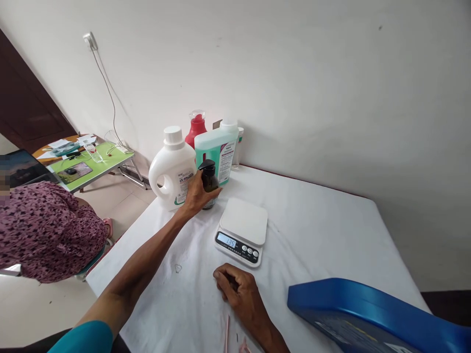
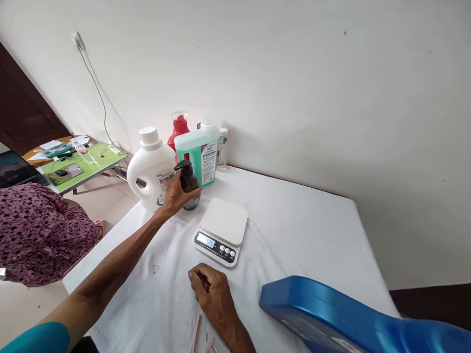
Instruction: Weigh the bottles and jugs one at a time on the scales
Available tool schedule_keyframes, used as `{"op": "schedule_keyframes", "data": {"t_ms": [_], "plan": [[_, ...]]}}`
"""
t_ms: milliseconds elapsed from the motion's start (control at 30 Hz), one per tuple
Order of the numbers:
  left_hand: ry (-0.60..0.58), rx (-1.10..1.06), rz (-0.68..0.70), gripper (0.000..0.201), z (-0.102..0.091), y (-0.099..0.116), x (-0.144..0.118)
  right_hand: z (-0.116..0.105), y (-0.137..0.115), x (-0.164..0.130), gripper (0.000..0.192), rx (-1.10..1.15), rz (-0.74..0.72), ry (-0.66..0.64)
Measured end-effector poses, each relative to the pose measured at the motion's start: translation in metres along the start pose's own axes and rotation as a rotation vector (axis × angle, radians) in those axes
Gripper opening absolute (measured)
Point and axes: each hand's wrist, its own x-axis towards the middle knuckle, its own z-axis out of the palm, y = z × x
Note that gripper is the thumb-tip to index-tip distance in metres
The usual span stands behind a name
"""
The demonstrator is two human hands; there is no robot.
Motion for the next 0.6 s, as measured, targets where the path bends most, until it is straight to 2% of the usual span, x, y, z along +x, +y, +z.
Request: {"op": "schedule_keyframes", "data": {"t_ms": [233, 333, 433, 500, 567, 600], "plan": [[0.101, -0.011, -0.03, 0.062, 0.024, -0.004, 0.009, 0.001, 0.002, 0.003, 0.033, 0.007, -0.056, 0.017], [0.145, -0.028, 0.024, 0.068, 0.022, -0.005, 0.011, 0.002, -0.002, 0.003, 0.028, 0.036, -0.08, 0.052], [0.17, -0.047, 0.069, 0.072, 0.011, 0.0, 0.01, 0.002, -0.007, 0.003, 0.024, 0.039, -0.12, 0.098], [0.226, -0.02, 0.142, 0.081, 0.001, 0.015, 0.005, 0.001, -0.01, 0.004, 0.021, 0.051, -0.127, 0.114], [0.329, -0.002, 0.257, 0.091, -0.008, 0.043, -0.01, 0.0, -0.009, 0.006, 0.02, 0.079, -0.12, 0.118], [0.33, -0.017, 0.317, 0.089, -0.01, 0.061, -0.021, 0.001, -0.008, 0.007, 0.02, 0.09, -0.123, 0.118]]}}
